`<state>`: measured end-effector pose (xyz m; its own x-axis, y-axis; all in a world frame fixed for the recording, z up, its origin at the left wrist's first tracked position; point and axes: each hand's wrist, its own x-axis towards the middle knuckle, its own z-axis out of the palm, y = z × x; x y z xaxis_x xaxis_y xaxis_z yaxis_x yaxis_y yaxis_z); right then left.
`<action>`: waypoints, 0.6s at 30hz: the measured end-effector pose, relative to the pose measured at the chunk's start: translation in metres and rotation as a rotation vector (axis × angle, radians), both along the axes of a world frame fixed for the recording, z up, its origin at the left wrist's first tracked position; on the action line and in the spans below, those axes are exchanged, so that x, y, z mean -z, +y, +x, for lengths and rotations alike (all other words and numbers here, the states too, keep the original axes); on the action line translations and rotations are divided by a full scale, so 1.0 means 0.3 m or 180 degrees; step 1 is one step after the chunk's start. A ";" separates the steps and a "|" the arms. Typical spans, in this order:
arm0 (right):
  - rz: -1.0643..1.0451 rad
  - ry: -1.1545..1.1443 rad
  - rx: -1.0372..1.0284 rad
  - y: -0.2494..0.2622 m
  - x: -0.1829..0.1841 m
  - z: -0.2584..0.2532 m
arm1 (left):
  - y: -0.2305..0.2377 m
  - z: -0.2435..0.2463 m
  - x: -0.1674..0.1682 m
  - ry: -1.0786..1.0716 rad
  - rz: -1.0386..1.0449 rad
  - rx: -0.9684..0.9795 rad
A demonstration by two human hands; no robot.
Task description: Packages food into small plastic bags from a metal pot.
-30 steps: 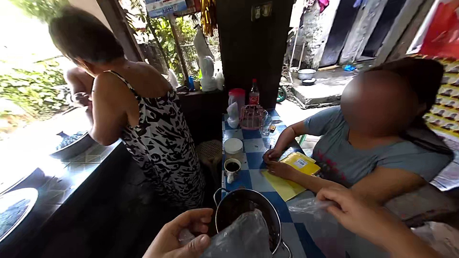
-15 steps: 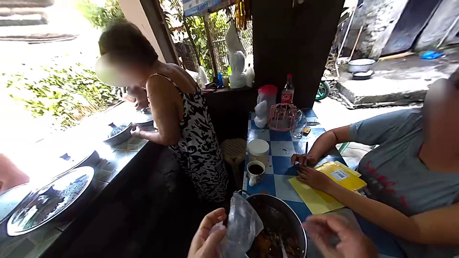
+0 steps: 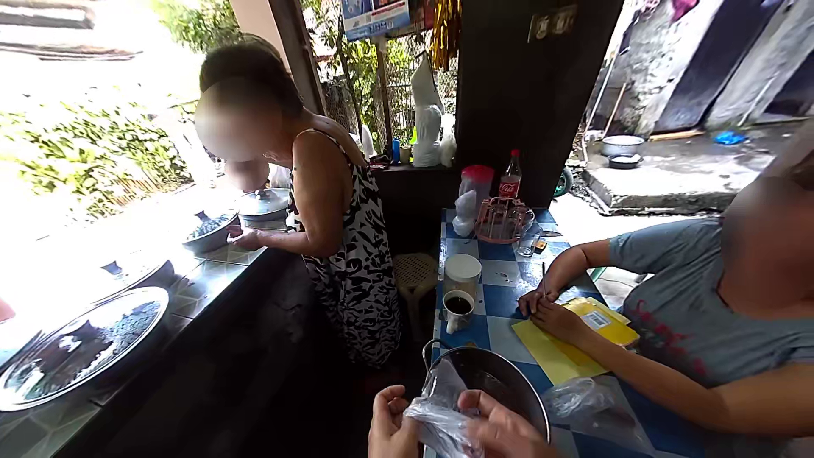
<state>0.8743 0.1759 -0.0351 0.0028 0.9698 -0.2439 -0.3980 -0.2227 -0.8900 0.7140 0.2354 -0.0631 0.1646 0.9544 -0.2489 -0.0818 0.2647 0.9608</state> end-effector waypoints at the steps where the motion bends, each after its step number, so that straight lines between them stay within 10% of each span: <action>1: 0.0289 -0.0655 -0.0063 0.011 0.022 -0.001 | 0.005 -0.001 -0.015 -0.0285 -0.0230 0.0022; 4: 0.0485 -0.1828 0.0498 0.063 0.074 -0.003 | 0.006 -0.018 -0.070 -0.1536 -0.0660 0.0656; 7: -0.0370 -0.0135 0.0593 0.110 0.017 0.019 | 0.040 -0.044 -0.064 -0.2043 -0.0152 0.1324; 10: -0.0348 0.0898 0.0108 0.103 -0.015 0.024 | 0.066 -0.016 -0.074 -0.0914 -0.0134 0.0294; 14: -0.0012 -0.0438 0.0296 0.126 0.001 0.017 | 0.097 -0.034 -0.112 -0.1918 -0.0826 0.0657; 16: -0.0273 -0.0098 0.0490 0.152 -0.001 0.037 | 0.093 -0.052 -0.099 -0.2153 -0.0227 0.1224; 18: -0.0266 0.0189 0.0239 0.152 -0.010 0.066 | 0.117 -0.067 -0.065 -0.0579 0.1379 0.1030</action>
